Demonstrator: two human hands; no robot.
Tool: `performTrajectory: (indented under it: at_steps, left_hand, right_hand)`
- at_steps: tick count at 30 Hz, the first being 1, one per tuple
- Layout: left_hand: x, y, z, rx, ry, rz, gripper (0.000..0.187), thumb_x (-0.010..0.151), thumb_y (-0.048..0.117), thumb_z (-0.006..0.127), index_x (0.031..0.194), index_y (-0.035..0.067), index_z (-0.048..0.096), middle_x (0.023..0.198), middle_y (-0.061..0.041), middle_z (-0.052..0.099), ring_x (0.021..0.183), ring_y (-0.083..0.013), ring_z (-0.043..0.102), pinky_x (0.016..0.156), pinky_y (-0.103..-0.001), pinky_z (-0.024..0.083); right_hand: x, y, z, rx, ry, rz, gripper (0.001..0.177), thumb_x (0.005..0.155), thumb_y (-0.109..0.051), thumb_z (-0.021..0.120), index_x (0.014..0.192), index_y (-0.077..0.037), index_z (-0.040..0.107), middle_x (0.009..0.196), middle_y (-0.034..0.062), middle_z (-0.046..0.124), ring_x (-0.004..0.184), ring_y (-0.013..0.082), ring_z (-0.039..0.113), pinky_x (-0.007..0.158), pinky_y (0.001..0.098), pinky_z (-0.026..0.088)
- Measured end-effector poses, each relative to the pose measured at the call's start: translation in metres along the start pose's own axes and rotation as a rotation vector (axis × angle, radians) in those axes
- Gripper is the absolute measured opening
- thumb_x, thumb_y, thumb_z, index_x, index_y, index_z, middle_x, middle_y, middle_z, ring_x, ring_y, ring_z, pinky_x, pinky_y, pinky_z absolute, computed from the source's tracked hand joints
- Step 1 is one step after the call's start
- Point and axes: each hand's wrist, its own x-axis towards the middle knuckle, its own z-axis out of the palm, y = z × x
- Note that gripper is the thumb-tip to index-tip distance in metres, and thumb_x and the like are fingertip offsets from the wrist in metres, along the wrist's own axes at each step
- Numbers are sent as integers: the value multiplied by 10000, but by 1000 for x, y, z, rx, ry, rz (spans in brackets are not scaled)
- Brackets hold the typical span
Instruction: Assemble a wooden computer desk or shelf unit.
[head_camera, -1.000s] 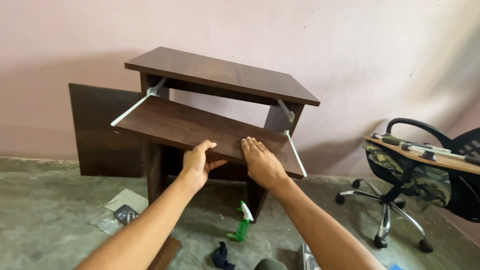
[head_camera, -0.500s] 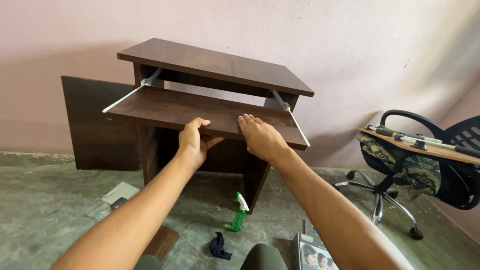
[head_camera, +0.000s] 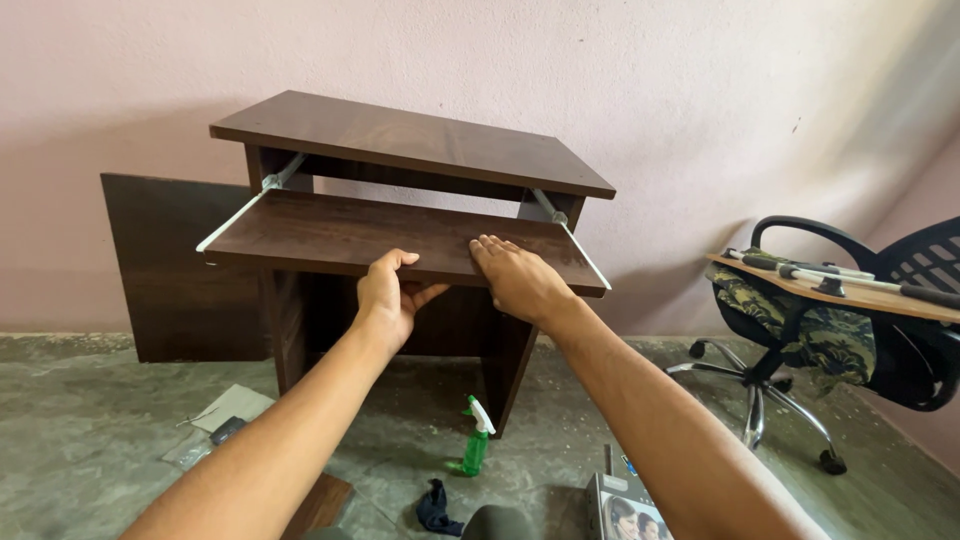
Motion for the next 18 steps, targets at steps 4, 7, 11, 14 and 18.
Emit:
performTrajectory:
  at_steps: [4, 7, 11, 14, 18]
  left_hand:
    - [15, -3, -6, 12, 14, -16, 315, 812, 119, 622, 1056, -78, 600, 1101, -236, 673, 963, -363, 713, 792, -464, 669]
    - [25, -7, -18, 18, -48, -7, 316, 804, 128, 626, 1064, -50, 603, 1104, -231, 666, 956, -351, 711, 781, -470, 655]
    - [14, 9, -9, 79, -28, -51, 325, 846, 154, 606, 1114, -28, 574, 1083, -212, 667, 965, -332, 710, 784, -461, 643]
    - [6, 26, -1, 168, 97, -37, 359, 898, 210, 594, 1171, -13, 528, 1060, -203, 661, 942, -335, 725, 714, -446, 640]
    - [18, 33, -15, 438, 139, 91, 486, 988, 355, 576, 1190, -86, 568, 1034, -234, 714, 844, -346, 750, 579, -396, 636]
  right_hand:
    - [4, 0, 5, -9, -57, 53, 791, 680, 9, 678, 1430, 70, 434, 1495, 253, 458, 1402, 338, 429, 1167, 387, 324]
    - [5, 14, 33, -69, 30, 3, 683, 801, 57, 607, 1466, 64, 454, 1522, 246, 483, 1444, 331, 447, 1220, 387, 325]
    - [13, 18, 23, -10, -8, 25, 723, 759, 47, 608, 1462, 54, 438, 1526, 246, 451, 1435, 331, 428, 1194, 388, 316]
    - [19, 26, 17, 19, -46, 45, 734, 747, 38, 603, 1462, 41, 435, 1524, 234, 450, 1411, 325, 443, 1163, 390, 346]
    - [31, 29, 22, -2, -29, 36, 677, 781, 34, 599, 1448, 23, 478, 1502, 210, 504, 1385, 309, 502, 1139, 392, 411]
